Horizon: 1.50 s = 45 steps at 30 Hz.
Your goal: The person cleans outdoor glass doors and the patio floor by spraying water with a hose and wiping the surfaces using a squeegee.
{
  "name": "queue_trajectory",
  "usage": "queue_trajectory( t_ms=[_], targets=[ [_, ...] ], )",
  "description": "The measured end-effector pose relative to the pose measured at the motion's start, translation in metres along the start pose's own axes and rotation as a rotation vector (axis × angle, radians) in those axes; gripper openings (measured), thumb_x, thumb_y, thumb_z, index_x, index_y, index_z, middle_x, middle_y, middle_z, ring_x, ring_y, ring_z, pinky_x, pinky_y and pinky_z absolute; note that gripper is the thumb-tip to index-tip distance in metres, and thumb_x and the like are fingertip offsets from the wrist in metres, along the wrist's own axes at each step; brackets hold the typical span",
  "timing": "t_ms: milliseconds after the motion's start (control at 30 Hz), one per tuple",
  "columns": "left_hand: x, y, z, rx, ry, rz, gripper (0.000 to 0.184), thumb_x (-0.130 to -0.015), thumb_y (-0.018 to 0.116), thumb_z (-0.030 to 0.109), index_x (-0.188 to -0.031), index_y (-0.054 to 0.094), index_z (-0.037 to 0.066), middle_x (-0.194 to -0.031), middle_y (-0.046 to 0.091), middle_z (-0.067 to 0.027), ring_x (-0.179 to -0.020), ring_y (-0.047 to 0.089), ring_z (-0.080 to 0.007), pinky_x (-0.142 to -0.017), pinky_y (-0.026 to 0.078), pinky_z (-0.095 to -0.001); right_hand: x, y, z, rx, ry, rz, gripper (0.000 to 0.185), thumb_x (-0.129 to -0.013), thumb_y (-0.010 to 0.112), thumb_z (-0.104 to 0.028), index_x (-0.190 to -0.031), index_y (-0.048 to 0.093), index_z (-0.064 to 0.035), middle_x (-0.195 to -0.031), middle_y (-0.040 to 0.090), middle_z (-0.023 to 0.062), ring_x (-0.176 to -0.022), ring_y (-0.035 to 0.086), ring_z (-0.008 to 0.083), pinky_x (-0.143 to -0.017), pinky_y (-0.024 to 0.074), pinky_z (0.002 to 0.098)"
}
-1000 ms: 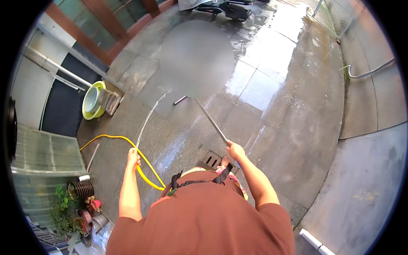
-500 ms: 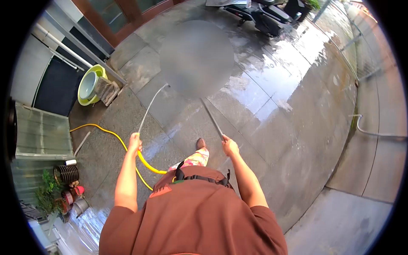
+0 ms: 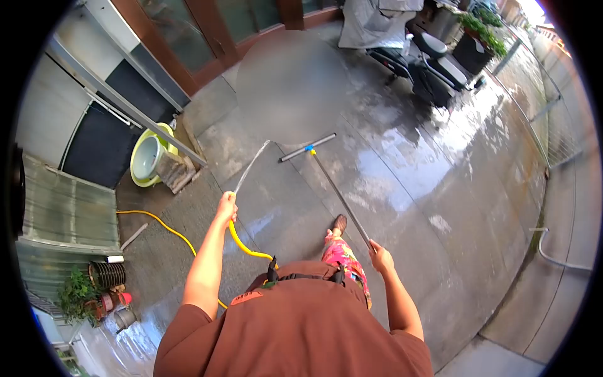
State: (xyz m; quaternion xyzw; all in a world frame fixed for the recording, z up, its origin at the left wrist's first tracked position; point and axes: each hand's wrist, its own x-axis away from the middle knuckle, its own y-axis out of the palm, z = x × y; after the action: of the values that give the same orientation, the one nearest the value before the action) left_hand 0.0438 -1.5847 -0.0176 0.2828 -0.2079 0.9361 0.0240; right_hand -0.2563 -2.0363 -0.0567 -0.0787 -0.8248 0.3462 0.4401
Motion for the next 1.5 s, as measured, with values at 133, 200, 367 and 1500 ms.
queue_trajectory(
  t_ms=[133, 200, 367, 1500],
  targets=[
    [-0.069, 0.003, 0.048, 0.004, -0.016, 0.056, 0.018, -0.098, 0.042, 0.024, -0.107, 0.048, 0.01, -0.058, 0.047, -0.0045, -0.034, 0.041, -0.0143, -0.03, 0.035, -0.0313, -0.076, -0.034, -0.041, -0.036, -0.017, -0.042, 0.043, -0.09, 0.056, -0.034, -0.132, 0.052, -0.0331, -0.085, 0.069, 0.0147, -0.057, 0.065, 0.0256, -0.058, 0.0529, 0.0387],
    [-0.102, 0.004, 0.078, 0.005, -0.047, 0.09, 0.018, -0.098, 0.042, 0.024, -0.107, 0.048, 0.01, -0.057, 0.046, -0.0044, -0.034, 0.041, -0.0146, -0.03, 0.035, -0.0315, -0.122, -0.05, -0.067, -0.05, -0.06, -0.035, 0.043, -0.09, 0.056, -0.034, -0.132, 0.052, -0.0303, -0.081, 0.069, 0.0155, -0.054, 0.064, 0.0244, -0.054, 0.0527, 0.0384],
    [-0.17, 0.005, 0.159, -0.014, -0.02, 0.178, 0.02, -0.1, 0.039, 0.028, -0.109, 0.046, 0.013, -0.056, 0.043, -0.0031, -0.034, 0.036, -0.012, -0.03, 0.033, -0.0298, -0.196, -0.103, -0.176, -0.046, -0.128, -0.085, 0.044, -0.089, 0.057, -0.032, -0.133, 0.052, -0.0248, -0.084, 0.069, 0.0165, -0.056, 0.065, 0.025, -0.053, 0.0546, 0.0367],
    [-0.576, -0.088, 0.66, 0.174, 0.44, 0.502, 0.018, -0.099, 0.043, 0.025, -0.111, 0.047, 0.013, -0.057, 0.045, 0.0004, -0.037, 0.04, -0.0095, -0.032, 0.033, -0.0276, -0.446, -0.366, -0.704, -0.043, -0.606, 0.334, 0.046, -0.091, 0.057, -0.021, -0.135, 0.049, -0.0304, -0.06, 0.055, 0.0208, -0.057, 0.06, 0.0348, -0.058, 0.0457, 0.0412]
  ],
)
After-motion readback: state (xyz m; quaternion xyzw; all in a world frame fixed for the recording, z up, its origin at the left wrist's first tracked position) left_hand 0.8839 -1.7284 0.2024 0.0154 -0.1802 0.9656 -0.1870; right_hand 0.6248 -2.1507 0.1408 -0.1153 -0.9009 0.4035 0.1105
